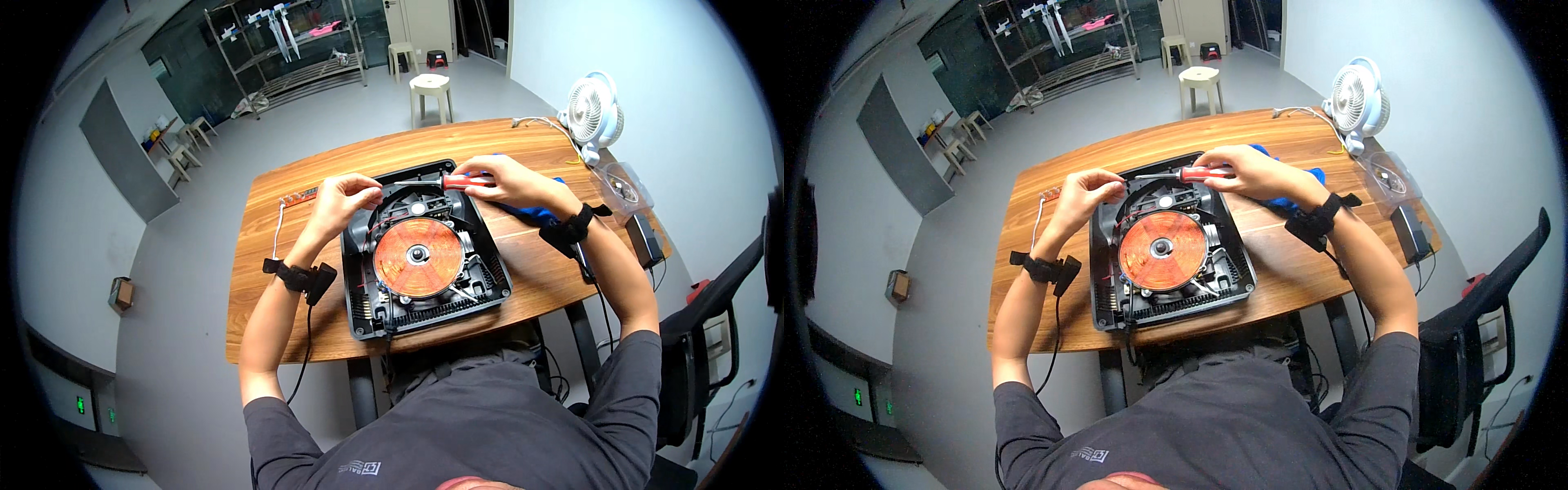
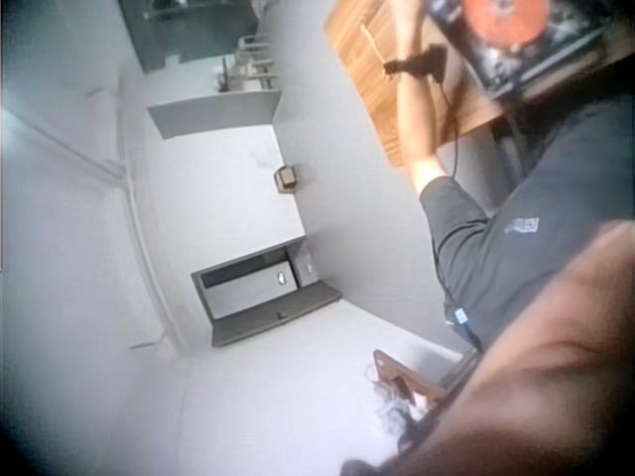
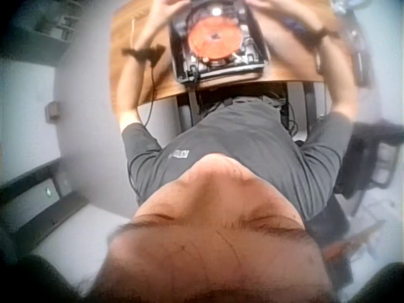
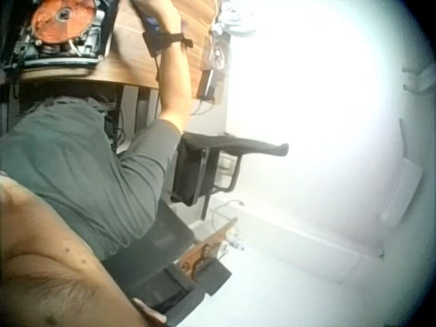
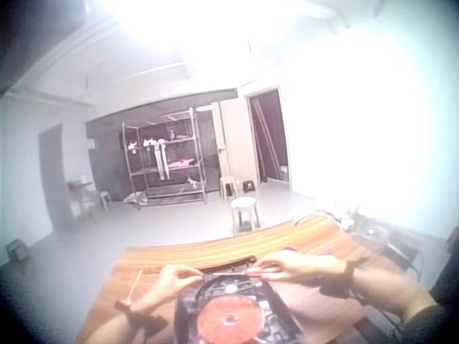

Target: The person cleans the interior of a disassembled electronic device with a blue cloth, then uses a screwdriver to tighten screws on the internal components. They reposition a circuit board, secure it with screws, and finally close the device's casing.

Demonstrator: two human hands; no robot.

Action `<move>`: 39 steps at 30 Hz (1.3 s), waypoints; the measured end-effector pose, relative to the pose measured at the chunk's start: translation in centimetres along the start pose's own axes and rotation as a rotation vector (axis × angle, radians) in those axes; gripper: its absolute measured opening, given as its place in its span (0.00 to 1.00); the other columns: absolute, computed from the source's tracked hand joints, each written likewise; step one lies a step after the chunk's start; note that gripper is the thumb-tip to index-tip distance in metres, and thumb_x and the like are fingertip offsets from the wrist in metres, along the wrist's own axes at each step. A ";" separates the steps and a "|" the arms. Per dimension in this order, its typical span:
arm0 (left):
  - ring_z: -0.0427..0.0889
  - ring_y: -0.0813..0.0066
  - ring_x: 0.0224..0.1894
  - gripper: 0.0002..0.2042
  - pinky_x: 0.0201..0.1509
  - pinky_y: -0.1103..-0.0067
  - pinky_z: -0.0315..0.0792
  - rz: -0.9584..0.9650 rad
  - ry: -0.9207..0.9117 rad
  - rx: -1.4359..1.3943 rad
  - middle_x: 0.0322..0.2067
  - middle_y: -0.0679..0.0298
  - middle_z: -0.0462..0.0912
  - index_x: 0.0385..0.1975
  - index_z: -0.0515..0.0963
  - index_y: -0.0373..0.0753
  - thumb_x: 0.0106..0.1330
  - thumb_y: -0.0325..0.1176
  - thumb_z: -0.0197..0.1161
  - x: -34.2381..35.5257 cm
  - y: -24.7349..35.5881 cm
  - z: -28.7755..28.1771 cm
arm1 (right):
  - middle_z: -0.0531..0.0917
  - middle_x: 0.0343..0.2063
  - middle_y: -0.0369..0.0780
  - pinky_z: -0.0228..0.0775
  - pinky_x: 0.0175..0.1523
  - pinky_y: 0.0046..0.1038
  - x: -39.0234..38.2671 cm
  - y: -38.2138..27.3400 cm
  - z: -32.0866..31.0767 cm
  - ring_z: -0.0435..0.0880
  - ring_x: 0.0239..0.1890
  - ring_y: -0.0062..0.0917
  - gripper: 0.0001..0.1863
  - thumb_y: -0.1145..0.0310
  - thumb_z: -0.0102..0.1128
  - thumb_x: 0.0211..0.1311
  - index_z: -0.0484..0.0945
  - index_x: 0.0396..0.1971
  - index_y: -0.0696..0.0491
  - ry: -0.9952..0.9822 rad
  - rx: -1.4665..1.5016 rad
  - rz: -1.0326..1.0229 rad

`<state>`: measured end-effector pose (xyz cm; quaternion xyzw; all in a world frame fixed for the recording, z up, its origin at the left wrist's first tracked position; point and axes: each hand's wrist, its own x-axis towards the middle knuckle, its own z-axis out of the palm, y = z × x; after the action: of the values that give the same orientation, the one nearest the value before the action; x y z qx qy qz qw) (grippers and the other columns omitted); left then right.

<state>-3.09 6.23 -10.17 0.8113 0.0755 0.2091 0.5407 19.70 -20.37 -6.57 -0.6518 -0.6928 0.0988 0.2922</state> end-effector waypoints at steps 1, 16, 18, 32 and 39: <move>0.87 0.74 0.39 0.08 0.43 0.78 0.84 -0.009 0.004 -0.023 0.36 0.57 0.88 0.42 0.83 0.30 0.67 0.27 0.66 0.0 0.0 0.0 | 0.84 0.45 0.47 0.73 0.55 0.33 0.2 0.0 0.0 0.82 0.48 0.34 0.20 0.63 0.64 0.66 0.78 0.54 0.57 0.000 -0.008 -0.011; 0.88 0.72 0.40 0.08 0.47 0.77 0.84 0.012 -0.047 -0.142 0.37 0.56 0.87 0.43 0.82 0.30 0.69 0.27 0.65 0.0 -0.3 1.2 | 0.85 0.46 0.44 0.74 0.55 0.31 0.6 -0.7 0.7 0.83 0.49 0.30 0.20 0.67 0.66 0.65 0.79 0.55 0.56 -0.013 0.077 0.031; 0.88 0.72 0.39 0.08 0.46 0.77 0.84 0.037 -0.023 -0.196 0.37 0.56 0.87 0.42 0.82 0.30 0.68 0.27 0.66 0.0 -0.3 1.3 | 0.85 0.46 0.44 0.74 0.55 0.31 0.5 -0.6 0.8 0.83 0.49 0.30 0.20 0.66 0.65 0.65 0.79 0.55 0.56 -0.006 0.089 0.025; 0.88 0.71 0.37 0.08 0.43 0.76 0.85 -0.007 -0.045 -0.161 0.35 0.56 0.87 0.41 0.82 0.30 0.70 0.29 0.64 -0.1 0.7 1.6 | 0.85 0.46 0.45 0.73 0.57 0.31 0.2 -0.3 0.8 0.83 0.50 0.30 0.21 0.62 0.65 0.66 0.79 0.54 0.56 -0.005 0.181 0.056; 0.88 0.69 0.37 0.08 0.43 0.76 0.85 -0.042 -0.073 -0.199 0.34 0.55 0.87 0.41 0.82 0.29 0.70 0.29 0.64 0.0 0.9 1.6 | 0.85 0.49 0.43 0.72 0.58 0.30 0.4 -0.5 -0.1 0.82 0.51 0.28 0.24 0.62 0.69 0.62 0.79 0.55 0.56 -0.038 0.167 0.051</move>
<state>-2.48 4.51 -9.89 0.7591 0.0517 0.1742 0.6251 19.36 -20.10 -6.14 -0.6407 -0.6705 0.1762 0.3299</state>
